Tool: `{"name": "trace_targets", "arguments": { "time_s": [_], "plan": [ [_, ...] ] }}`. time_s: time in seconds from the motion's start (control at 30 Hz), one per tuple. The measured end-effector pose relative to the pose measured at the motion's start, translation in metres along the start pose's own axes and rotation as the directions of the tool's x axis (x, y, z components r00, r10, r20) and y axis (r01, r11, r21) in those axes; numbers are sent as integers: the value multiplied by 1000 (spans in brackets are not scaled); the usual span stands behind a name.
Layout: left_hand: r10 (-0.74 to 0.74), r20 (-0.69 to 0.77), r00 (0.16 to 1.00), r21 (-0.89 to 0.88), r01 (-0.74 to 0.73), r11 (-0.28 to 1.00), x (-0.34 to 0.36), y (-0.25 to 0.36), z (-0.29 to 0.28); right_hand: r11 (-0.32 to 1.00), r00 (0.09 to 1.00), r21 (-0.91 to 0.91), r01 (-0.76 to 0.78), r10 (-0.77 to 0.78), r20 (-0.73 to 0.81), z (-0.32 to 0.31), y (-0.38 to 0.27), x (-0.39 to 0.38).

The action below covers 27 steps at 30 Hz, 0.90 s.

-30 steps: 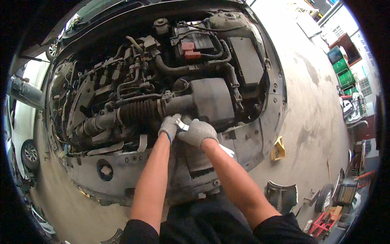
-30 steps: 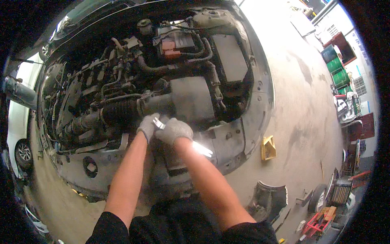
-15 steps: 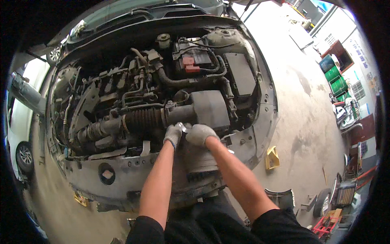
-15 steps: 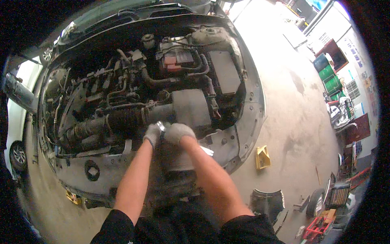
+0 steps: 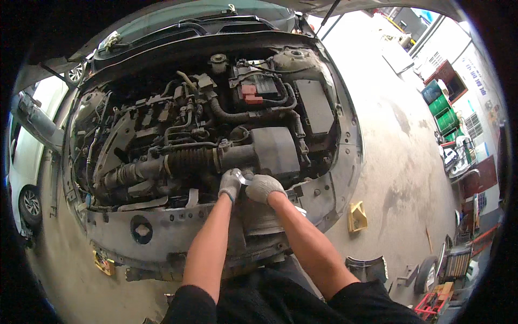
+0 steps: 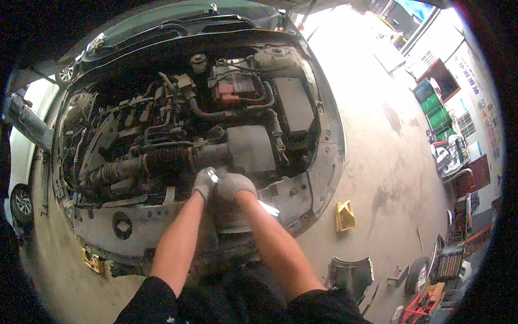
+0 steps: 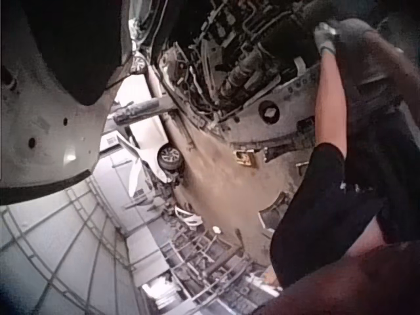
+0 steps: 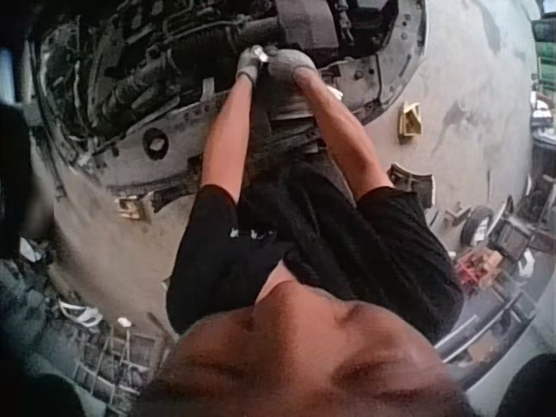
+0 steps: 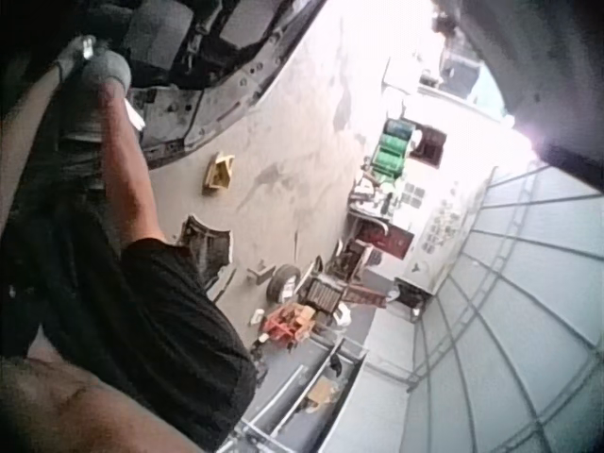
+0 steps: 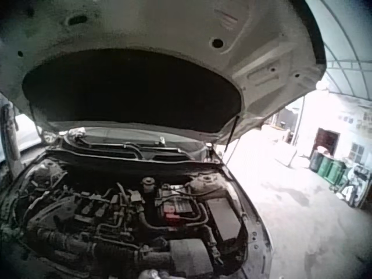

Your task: The person removes several components from the front of a car with its hood open. They use a wrench to loosen bolts, detach a plastic cover, and remove a metal crossbar from the engine bay area.

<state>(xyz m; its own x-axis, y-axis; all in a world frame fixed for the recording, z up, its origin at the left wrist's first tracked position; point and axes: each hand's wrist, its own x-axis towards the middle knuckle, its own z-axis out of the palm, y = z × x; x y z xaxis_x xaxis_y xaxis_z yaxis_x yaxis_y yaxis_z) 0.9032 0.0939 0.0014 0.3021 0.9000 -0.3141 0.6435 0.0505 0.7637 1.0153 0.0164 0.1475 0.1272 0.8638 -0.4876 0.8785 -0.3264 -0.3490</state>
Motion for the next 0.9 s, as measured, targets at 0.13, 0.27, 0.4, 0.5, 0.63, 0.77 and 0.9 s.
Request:
{"name": "trace_targets", "arguments": {
  "time_s": [0.13,0.27,0.4,0.5,0.63,0.77,0.9],
  "plan": [
    [-199,7,980,-205,197,959,-11,7,-19,1000,999,14,-5,4,51,-9,6,7],
    [-146,152,978,-74,159,985,-25,30,-44,996,985,-16,-86,87,151,-15,9,28],
    [-132,185,974,-138,159,978,-16,0,-39,997,993,65,-39,31,117,-11,8,23],
    [-122,230,966,-209,171,963,-18,5,-36,977,967,178,-115,70,245,-14,11,13],
    [-62,208,976,-366,136,921,-17,3,-24,983,985,159,-97,72,156,-19,10,2],
    [153,369,917,-836,256,485,-44,87,-84,923,925,71,379,-376,-50,-72,5,-71],
    [456,-114,883,-599,-427,678,-30,138,-115,980,995,175,91,-81,-63,-177,-34,-90]
  ]
}}
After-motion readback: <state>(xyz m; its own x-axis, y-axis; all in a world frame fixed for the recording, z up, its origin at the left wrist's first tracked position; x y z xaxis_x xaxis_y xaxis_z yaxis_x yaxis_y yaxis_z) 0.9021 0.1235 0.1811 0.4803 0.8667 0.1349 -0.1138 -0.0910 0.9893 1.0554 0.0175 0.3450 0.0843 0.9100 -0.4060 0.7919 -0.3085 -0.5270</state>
